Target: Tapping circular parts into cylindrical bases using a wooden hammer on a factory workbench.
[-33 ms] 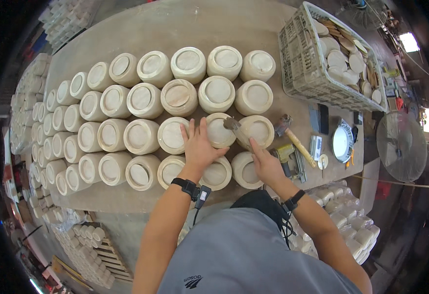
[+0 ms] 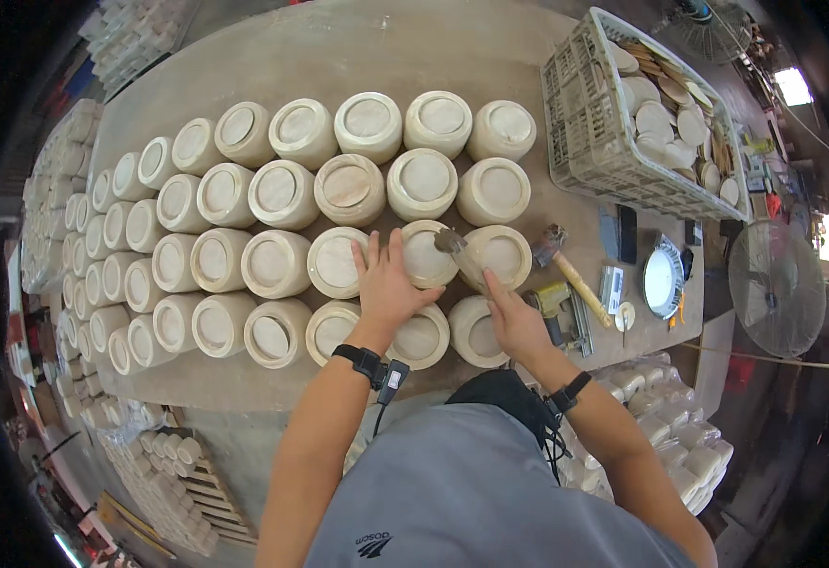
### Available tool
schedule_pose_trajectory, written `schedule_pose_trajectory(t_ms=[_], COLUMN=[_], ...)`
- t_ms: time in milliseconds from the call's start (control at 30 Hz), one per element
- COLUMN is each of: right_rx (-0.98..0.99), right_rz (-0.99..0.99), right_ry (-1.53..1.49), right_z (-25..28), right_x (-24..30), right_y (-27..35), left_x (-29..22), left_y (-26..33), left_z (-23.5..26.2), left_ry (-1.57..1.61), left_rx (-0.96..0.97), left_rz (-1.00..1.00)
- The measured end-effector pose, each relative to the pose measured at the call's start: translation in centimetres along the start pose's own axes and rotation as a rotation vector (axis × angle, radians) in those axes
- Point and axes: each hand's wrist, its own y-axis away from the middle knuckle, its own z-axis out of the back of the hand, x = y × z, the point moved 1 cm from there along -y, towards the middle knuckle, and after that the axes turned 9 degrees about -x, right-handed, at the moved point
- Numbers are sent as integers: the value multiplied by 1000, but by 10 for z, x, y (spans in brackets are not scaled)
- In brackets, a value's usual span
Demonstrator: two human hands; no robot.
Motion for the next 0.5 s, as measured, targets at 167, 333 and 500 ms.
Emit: schedule_pose_trajectory(t_ms=[167,333,500], right_rx=[-240,-68,-98], right_rz=[177,36,45], right_ry=[-117,-50,-100], right_z=[19,2,17], right_x=[21,3,25], right_y=[2,-2,-2], left_x=[1,0,4], left_y=[1,-1,0], left_z=[-1,-2,-5], left_ry=[-4,8,-15], left_rx=[-11,-24,8], left_rz=[-19,-17,-9])
